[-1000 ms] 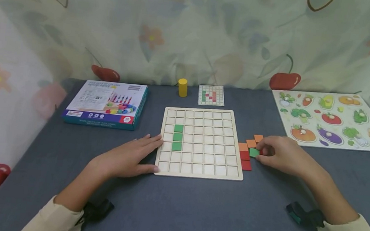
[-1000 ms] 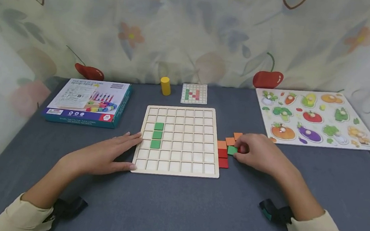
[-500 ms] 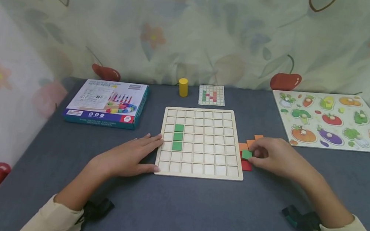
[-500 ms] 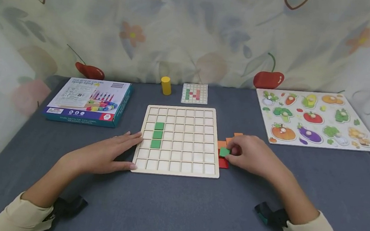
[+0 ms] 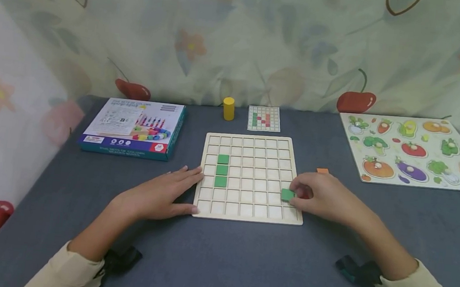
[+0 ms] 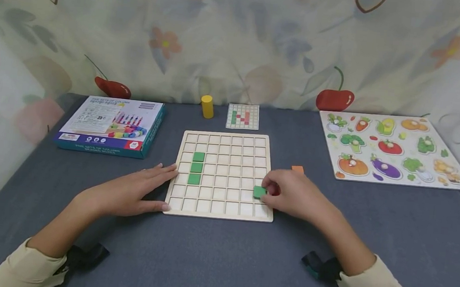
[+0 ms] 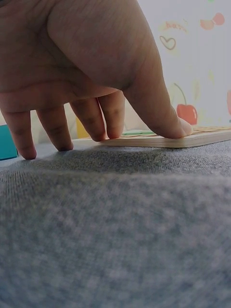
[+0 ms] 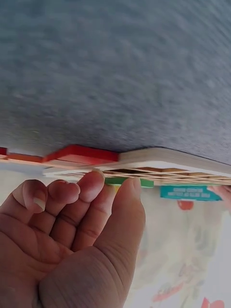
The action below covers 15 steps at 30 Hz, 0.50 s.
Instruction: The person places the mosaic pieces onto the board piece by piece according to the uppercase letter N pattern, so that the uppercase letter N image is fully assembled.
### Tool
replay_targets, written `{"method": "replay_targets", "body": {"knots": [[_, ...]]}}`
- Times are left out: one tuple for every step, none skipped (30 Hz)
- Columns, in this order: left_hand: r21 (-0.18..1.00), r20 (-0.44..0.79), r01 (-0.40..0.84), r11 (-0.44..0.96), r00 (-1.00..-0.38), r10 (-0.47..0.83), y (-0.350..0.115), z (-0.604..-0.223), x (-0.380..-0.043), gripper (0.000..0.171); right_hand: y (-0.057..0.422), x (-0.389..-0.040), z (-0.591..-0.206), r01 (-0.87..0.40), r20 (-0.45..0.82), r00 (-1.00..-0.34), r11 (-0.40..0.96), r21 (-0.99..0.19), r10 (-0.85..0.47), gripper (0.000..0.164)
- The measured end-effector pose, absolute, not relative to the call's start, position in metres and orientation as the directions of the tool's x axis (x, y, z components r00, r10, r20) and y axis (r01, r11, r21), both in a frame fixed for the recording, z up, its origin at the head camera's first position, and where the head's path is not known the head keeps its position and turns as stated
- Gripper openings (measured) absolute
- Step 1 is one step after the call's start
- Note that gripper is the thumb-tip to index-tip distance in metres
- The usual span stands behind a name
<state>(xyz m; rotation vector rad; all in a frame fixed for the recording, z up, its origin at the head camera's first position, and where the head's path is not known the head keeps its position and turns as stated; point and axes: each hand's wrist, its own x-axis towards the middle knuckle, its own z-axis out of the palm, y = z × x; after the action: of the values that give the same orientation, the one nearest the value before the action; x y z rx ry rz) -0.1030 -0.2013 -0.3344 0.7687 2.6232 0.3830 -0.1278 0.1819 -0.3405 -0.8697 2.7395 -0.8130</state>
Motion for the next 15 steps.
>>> {"method": "replay_targets", "body": {"knots": [[0.358, -0.281, 0.458, 0.814, -0.778, 0.561, -0.201, -0.334, -0.103, 0.086, 0.180, -0.128, -0.340, -0.488, 0.017, -0.819, 0.682, -0.545, -0.573, 0.014], [0.357, -0.283, 0.456, 0.815, -0.778, 0.560, -0.201, -0.334, -0.103, 0.086, 0.177, -0.128, -0.340, -0.491, 0.020, -0.817, 0.676, -0.549, -0.577, 0.014], [0.358, -0.285, 0.455, 0.815, -0.778, 0.559, -0.201, -0.334, -0.103, 0.086, 0.175, -0.128, -0.340, -0.494, 0.023, -0.815, 0.673, -0.551, -0.579, 0.013], [0.357, -0.286, 0.455, 0.816, -0.779, 0.559, -0.201, -0.334, -0.103, 0.086, 0.173, -0.128, -0.340, -0.496, 0.027, -0.814, 0.671, -0.551, -0.580, 0.013], [0.355, -0.287, 0.454, 0.817, -0.779, 0.558, -0.201, -0.334, -0.103, 0.086, 0.170, -0.128, -0.340, -0.498, 0.028, -0.813, 0.671, -0.550, -0.581, 0.013], [0.354, -0.288, 0.454, 0.818, -0.779, 0.557, -0.201, -0.334, -0.103, 0.086, 0.167, -0.128, -0.340, -0.500, 0.029, -0.812, 0.670, -0.549, -0.582, 0.013], [0.354, -0.288, 0.453, 0.818, -0.780, 0.556, -0.201, -0.334, -0.103, 0.086, 0.165, -0.129, -0.340, -0.503, 0.029, -0.811, 0.670, -0.546, -0.584, 0.012], [0.353, -0.288, 0.453, 0.819, -0.780, 0.556, -0.201, -0.334, -0.103, 0.086, 0.162, -0.128, -0.340, -0.504, 0.030, -0.811, 0.672, -0.542, -0.585, 0.013], [0.353, -0.287, 0.453, 0.819, -0.780, 0.555, -0.201, -0.334, -0.103, 0.086, 0.159, -0.128, -0.340, -0.510, 0.034, -0.809, 0.672, -0.538, -0.587, 0.013], [0.351, -0.287, 0.454, 0.819, -0.781, 0.555, -0.201, -0.334, -0.103, 0.086, 0.156, -0.128, -0.340, -0.512, 0.035, -0.808, 0.672, -0.535, -0.588, 0.013], [0.349, -0.285, 0.455, 0.819, -0.781, 0.555, -0.201, -0.334, -0.103, 0.086, 0.153, -0.128, -0.341, -0.517, 0.039, -0.807, 0.671, -0.531, -0.590, 0.012], [0.348, -0.283, 0.455, 0.820, -0.782, 0.555, -0.200, -0.334, -0.103, 0.086, 0.150, -0.128, -0.341, -0.525, 0.046, -0.803, 0.669, -0.526, -0.594, 0.012], [0.347, -0.282, 0.456, 0.820, -0.783, 0.555, -0.200, -0.334, -0.102, 0.086, 0.147, -0.127, -0.342, -0.531, 0.052, -0.800, 0.664, -0.526, -0.598, 0.012], [0.345, -0.280, 0.457, 0.820, -0.783, 0.555, -0.201, -0.334, -0.102, 0.086, 0.144, -0.127, -0.342, -0.536, 0.056, -0.797, 0.662, -0.523, -0.601, 0.012], [0.344, -0.279, 0.458, 0.819, -0.784, 0.555, -0.201, -0.334, -0.102, 0.086, 0.141, -0.127, -0.342, -0.541, 0.059, -0.795, 0.661, -0.521, -0.604, 0.011]]}}
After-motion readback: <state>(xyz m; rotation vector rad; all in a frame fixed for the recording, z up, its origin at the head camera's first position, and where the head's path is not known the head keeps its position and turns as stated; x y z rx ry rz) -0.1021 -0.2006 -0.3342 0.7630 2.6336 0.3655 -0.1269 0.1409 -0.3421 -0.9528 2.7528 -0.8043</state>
